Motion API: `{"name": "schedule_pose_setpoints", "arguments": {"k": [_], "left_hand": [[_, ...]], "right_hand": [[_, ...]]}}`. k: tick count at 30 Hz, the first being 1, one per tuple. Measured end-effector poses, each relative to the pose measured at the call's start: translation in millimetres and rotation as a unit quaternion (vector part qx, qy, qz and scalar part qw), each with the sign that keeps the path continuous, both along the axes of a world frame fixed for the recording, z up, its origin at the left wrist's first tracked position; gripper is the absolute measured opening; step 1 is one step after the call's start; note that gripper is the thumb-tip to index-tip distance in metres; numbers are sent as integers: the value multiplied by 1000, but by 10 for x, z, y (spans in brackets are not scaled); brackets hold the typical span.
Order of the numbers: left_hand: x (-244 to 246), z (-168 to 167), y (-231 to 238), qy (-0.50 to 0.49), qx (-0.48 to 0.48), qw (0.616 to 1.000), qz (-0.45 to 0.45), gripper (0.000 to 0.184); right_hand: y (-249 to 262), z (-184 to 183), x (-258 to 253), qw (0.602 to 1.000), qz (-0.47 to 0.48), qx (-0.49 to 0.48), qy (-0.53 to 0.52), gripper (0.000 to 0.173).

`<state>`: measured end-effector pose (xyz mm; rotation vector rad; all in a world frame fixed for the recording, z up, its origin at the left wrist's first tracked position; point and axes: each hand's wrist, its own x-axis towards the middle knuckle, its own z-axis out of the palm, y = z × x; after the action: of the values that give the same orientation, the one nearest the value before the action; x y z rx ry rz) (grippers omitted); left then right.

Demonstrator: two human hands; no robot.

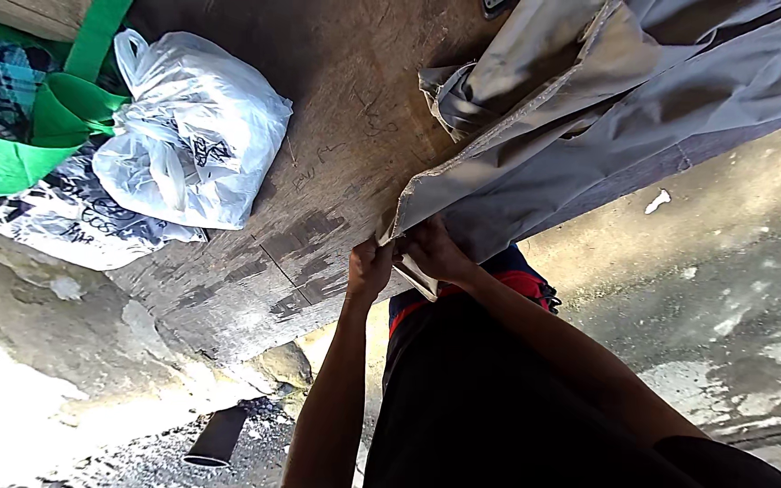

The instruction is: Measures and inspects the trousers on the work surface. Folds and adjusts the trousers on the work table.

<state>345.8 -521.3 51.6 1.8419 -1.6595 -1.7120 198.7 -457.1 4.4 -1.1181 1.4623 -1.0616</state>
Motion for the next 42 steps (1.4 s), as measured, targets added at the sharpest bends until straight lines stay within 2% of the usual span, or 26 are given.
{"name": "schedule_pose_setpoints", "arguments": {"k": [6, 14, 19, 24, 30, 33, 36, 39, 42], "left_hand": [[147, -8, -26, 24, -26, 999, -4, 26], [225, 40, -34, 9, -12, 1000, -17, 25], [339, 71, -88, 20, -6, 999, -38, 25], [336, 82, -59, 12, -10, 999, -33, 25], [379, 60, -25, 55, 10, 998, 7, 24], [408, 78, -30, 82, 21, 995, 44, 24], [239, 151, 12, -17, 13, 998, 51, 22], [-78, 192, 110, -193, -29, 981, -13, 34], [-280, 176, 132, -270, -32, 959, -73, 35]], "right_hand": [[4, 22, -48, 999, 45, -4, 14, 23], [8, 27, -4, 998, 49, -5, 48, 26], [26, 35, -36, 995, 87, -19, 53, 27], [38, 18, -6, 997, 47, -23, 50, 25], [36, -12, 13, 992, 84, -28, 85, 27], [50, -38, -19, 997, 65, -30, 40, 26], [71, 28, -98, 1000, 0, -13, -25, 24], [133, 62, -92, 996, -78, -34, -24, 31], [154, 149, 19, 991, -120, -57, -15, 30]]}}
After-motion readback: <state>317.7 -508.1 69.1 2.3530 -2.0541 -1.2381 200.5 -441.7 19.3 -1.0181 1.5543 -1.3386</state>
